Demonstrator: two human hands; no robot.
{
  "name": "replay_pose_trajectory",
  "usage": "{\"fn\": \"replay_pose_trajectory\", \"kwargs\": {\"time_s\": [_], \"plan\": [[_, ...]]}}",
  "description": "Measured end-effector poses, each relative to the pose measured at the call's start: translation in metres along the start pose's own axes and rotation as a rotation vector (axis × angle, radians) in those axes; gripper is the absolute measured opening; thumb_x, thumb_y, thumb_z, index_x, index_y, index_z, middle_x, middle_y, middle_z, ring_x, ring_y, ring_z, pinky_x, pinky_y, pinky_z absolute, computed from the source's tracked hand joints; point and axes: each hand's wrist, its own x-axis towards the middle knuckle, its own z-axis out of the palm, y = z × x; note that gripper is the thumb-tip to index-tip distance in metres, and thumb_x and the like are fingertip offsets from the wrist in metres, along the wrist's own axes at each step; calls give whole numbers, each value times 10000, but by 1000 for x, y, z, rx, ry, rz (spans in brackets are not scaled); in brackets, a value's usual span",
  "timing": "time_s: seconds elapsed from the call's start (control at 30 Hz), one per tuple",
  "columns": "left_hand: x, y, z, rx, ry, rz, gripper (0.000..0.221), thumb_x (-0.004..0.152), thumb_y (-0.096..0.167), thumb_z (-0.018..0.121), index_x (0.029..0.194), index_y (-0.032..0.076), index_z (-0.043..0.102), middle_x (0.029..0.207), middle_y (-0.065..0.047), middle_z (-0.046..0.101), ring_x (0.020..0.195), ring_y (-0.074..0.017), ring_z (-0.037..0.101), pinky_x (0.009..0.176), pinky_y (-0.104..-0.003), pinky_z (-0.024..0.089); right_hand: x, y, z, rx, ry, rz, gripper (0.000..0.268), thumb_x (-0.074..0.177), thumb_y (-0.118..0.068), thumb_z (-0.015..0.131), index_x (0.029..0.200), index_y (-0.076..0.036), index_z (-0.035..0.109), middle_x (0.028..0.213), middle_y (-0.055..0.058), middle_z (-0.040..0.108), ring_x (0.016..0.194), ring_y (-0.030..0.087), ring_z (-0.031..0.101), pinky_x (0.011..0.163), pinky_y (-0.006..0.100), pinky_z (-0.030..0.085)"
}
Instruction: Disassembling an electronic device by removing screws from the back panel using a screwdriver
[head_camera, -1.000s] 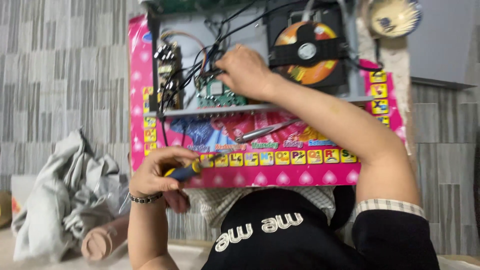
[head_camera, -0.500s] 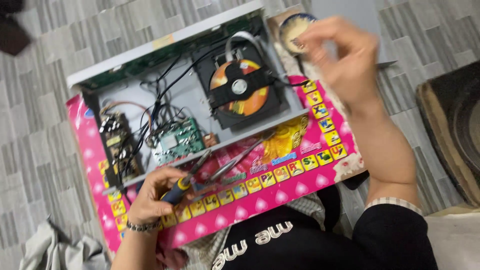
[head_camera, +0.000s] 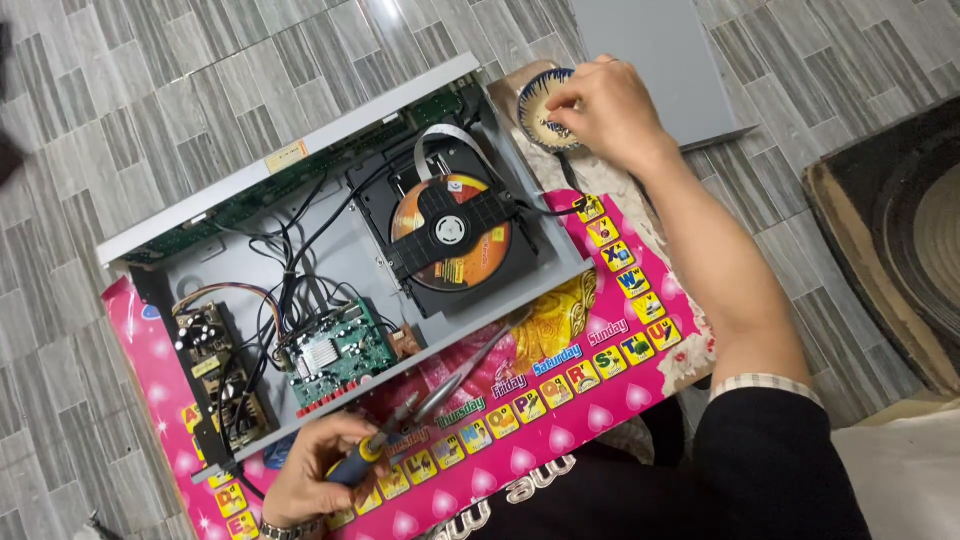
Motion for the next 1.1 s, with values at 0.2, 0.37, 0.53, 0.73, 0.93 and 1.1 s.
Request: {"fn": "replay_pose_trajectory", "kwargs": {"time_s": [0.2, 0.37, 0.53, 0.73, 0.93, 1.1], "plan": [[-15, -39, -51, 82, -93, -62, 680, 772, 213, 976, 1250, -69, 582, 949, -279, 738, 714, -271, 711, 526, -308, 526, 7, 7, 20, -106, -102, 129, 104, 750, -151, 856, 816, -198, 791, 747, -23, 700, 724, 156, 585, 731, 334, 527], [9, -43, -66, 143, -80, 25, 393, 865, 79, 792, 1170, -97, 617, 933, -284, 716, 748, -349, 769, 660, -396, 638, 5, 0, 18, 24, -16, 92, 23, 783, -196, 810, 796, -187, 793, 778, 127, 717, 791, 383, 653, 736, 487, 520], [34, -35, -75, 197, -148, -60, 459, 811, 82, 825, 1183, -92, 620, 944, -274, 738, 773, -342, 779, 675, -391, 636, -9, -35, -8, 474, 107, 168, 69, 767, -138, 768, 817, -166, 730, 760, 49, 708, 750, 234, 678, 694, 359, 537], [50, -33, -81, 255, -190, -146, 550, 739, 87, 868, 1201, -84, 623, 959, -261, 767, 806, -333, 792, 695, -385, 633, -49, -104, -49, 770, 47, 82, 124, 816, -49, 785, 887, -143, 746, 762, 10, 728, 705, 110, 667, 695, 262, 546], [41, -42, -80, 282, -170, -226, 643, 667, 93, 911, 1218, -76, 626, 973, -248, 795, 839, -324, 805, 716, -379, 629, -83, -119, -37, 1000, 38, 44, 112, 812, -57, 832, 906, -106, 795, 845, 50, 742, 759, 116, 682, 712, 257, 552], [-5, -33, -40, 270, -4, -278, 714, 613, 97, 944, 1232, -71, 629, 984, -237, 817, 864, -317, 815, 731, -374, 627, -76, -127, -57, 955, -180, 99, 147, 816, 20, 751, 958, -17, 742, 934, 45, 719, 823, 142, 627, 775, 267, 503]]}}
